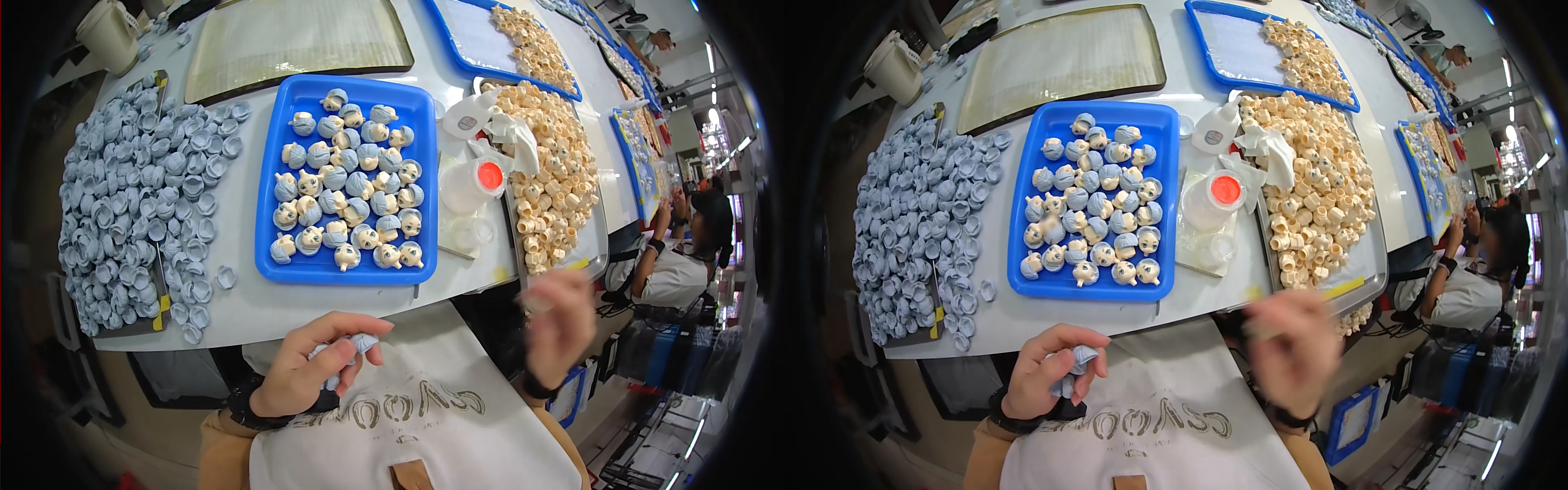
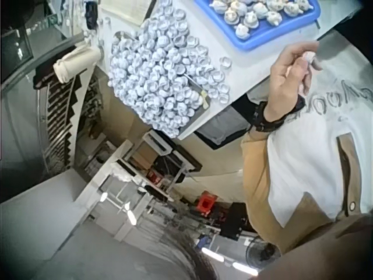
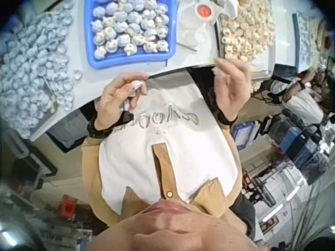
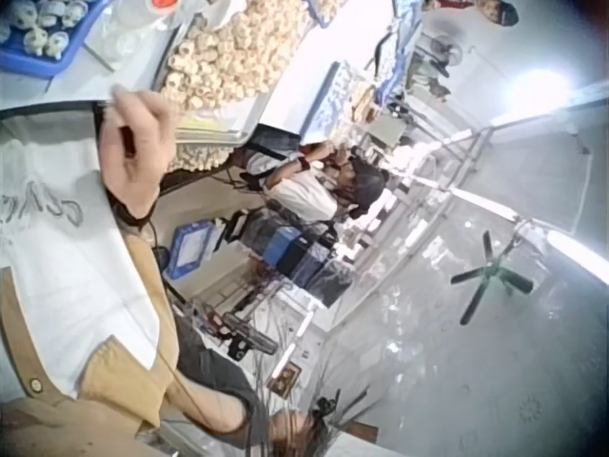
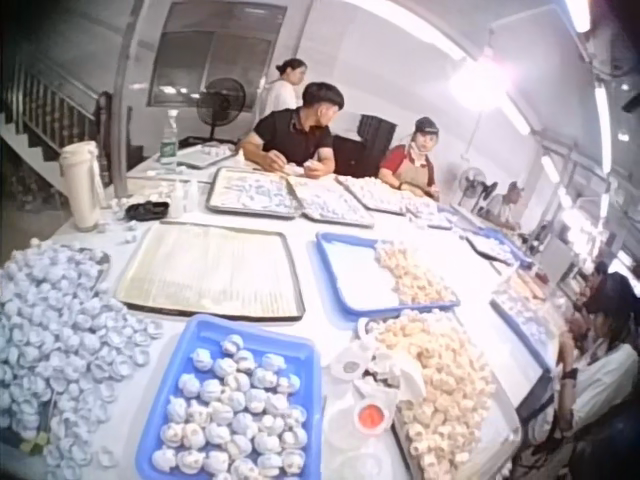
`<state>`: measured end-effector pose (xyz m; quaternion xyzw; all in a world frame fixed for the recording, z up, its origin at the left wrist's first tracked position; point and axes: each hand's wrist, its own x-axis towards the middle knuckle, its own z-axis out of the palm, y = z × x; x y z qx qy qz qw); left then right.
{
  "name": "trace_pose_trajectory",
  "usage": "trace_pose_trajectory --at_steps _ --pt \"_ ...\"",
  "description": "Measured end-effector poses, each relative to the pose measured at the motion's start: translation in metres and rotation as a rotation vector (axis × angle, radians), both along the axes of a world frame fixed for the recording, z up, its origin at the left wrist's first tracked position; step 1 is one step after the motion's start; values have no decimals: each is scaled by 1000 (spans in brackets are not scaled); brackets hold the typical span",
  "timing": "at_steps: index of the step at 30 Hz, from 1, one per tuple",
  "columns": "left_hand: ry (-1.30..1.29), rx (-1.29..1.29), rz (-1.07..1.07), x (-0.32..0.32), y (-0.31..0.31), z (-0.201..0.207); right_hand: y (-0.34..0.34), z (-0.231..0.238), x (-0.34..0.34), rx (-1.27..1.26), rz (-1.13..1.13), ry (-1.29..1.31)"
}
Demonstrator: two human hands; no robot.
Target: The person uses a small tool to apply red paint to the lips of small doll heads. They then pick up a doll head and a grey hairpiece, apply glue to the hairpiece, and attach it to the head. The person repeats this process for multiple doll heads, placing the finished units on a blue tray.
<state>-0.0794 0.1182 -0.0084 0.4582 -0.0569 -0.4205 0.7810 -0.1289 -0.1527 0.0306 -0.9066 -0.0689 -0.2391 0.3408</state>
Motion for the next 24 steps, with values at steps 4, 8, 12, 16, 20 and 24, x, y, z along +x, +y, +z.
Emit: trace_pose_trajectory --at_steps 4,8,12,16,20,24 --pt "3 53 -158 3 -2 2 39 -13 15 436 394 261" --pt "-23 -30 -56 0 6 -5 17 -7 28 122 129 152" --pt "-44 8 56 -2 4 -6 1 -5 40 -52 -91 180" --pt "-70 52 103 0 0 -5 -2 -7 46 -136 -98 202" --pt "-36 36 91 0 1 -5 -1 -14 53 -136 -69 206" --pt "-34 10 94 -2 4 -6 -1 -17 54 -178 -68 209"
